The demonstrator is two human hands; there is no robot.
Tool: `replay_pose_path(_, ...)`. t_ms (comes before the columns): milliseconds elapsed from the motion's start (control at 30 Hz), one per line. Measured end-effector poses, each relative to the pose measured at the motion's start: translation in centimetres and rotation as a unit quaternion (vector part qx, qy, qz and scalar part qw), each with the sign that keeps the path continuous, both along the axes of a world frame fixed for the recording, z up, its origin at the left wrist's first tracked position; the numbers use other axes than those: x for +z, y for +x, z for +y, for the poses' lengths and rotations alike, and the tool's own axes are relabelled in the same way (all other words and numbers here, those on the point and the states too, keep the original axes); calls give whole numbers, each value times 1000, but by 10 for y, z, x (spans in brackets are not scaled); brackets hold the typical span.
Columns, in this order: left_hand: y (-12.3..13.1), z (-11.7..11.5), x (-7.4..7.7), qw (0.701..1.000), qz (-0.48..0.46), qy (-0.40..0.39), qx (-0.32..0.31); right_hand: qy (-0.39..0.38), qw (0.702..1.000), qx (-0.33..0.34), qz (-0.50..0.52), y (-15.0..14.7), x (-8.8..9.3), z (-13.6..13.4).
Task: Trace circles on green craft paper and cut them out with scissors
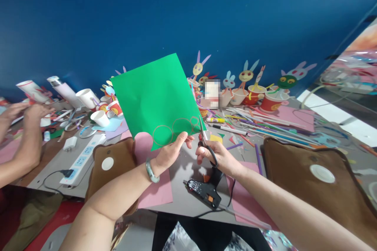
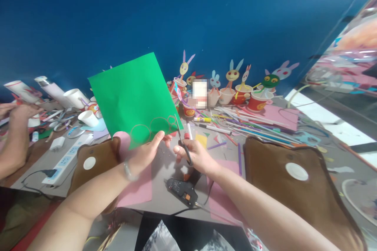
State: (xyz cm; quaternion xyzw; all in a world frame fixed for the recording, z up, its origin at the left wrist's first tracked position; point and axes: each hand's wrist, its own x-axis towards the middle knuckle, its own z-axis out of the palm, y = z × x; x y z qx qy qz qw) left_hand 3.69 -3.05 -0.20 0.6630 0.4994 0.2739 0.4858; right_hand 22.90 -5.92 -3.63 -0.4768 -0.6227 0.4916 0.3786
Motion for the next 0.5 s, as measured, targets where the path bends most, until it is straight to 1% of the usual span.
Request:
replay_pose_path(100, 0, 1, -2, 1000, -18, 6, -5, -7, 1000, -8, 5, -1, -1, 0)
replay_pose_path(267, -1, 3, -6, 999, -38, -13, -24, -14, 1000, -18, 5, -2, -1, -2)
replay_pose_path(500, 0, 1, -2, 999, -23, -18, -27, -38, 999, -25, 15, -3, 2, -2)
